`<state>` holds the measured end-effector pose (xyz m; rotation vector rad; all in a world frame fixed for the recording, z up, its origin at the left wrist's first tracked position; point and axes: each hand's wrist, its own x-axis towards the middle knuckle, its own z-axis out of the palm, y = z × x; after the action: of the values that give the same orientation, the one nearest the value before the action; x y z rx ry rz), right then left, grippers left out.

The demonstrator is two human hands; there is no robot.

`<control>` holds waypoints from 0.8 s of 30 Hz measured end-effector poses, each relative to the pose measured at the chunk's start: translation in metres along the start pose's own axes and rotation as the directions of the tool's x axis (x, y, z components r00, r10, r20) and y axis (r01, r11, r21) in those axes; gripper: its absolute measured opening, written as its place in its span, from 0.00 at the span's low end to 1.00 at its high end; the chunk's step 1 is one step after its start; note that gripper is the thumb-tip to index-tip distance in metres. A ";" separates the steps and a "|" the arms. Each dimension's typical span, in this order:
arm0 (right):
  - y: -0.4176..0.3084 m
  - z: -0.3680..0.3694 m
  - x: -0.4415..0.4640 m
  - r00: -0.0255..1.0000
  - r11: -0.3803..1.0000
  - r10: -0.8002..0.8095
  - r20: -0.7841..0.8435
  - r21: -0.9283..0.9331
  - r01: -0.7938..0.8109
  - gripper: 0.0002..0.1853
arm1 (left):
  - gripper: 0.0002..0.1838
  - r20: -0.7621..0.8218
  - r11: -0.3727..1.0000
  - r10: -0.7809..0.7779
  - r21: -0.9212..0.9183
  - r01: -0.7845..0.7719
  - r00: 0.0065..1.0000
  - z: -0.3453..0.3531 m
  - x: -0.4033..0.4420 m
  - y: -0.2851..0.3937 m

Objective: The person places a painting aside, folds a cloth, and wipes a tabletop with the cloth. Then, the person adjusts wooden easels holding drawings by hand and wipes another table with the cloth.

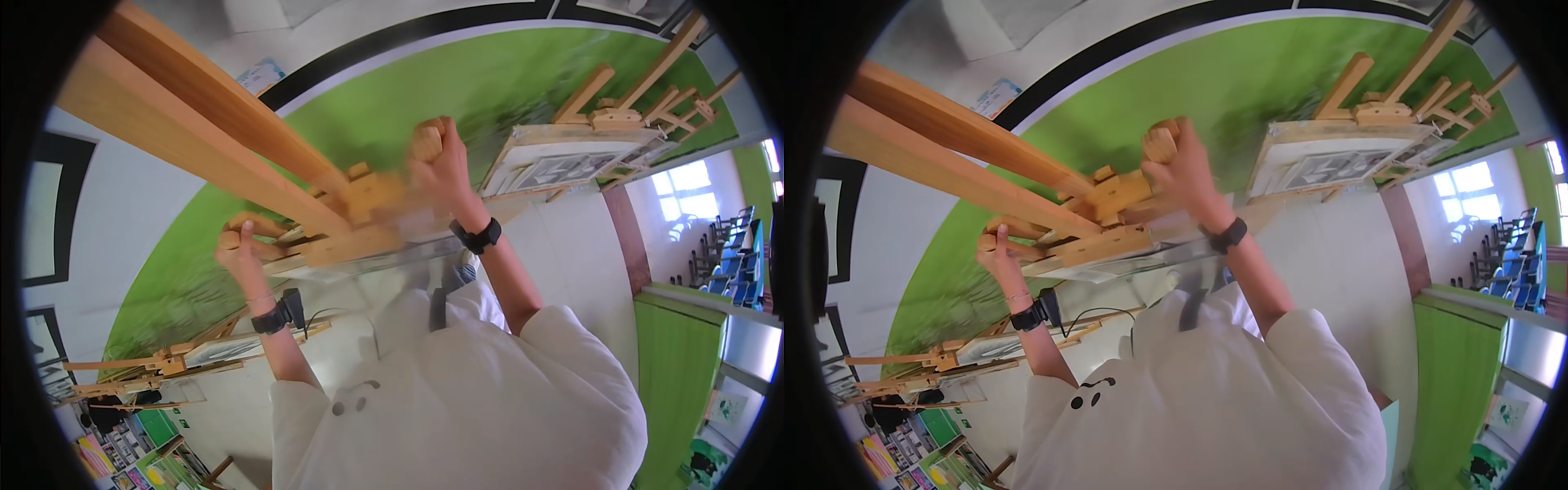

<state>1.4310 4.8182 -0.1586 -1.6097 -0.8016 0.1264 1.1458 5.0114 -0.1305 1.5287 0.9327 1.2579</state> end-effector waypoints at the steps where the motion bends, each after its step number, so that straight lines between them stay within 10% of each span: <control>1: 0.006 -0.002 0.004 1.000 1.000 -0.007 -0.008 -0.011 0.007 0.31 | 0.15 0.014 1.000 -0.008 0.015 0.008 1.000 0.003 -0.001 -0.002; 24: 0.029 -0.014 0.054 0.989 0.985 -0.076 -0.124 -0.163 0.055 0.29 | 0.19 -0.016 0.916 0.078 0.395 -0.066 0.997 0.062 0.017 0.009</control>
<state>1.4913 4.8368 -0.1629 -1.7205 -0.7780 -0.0910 1.2100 5.0131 -0.1211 1.8741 1.2159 1.1958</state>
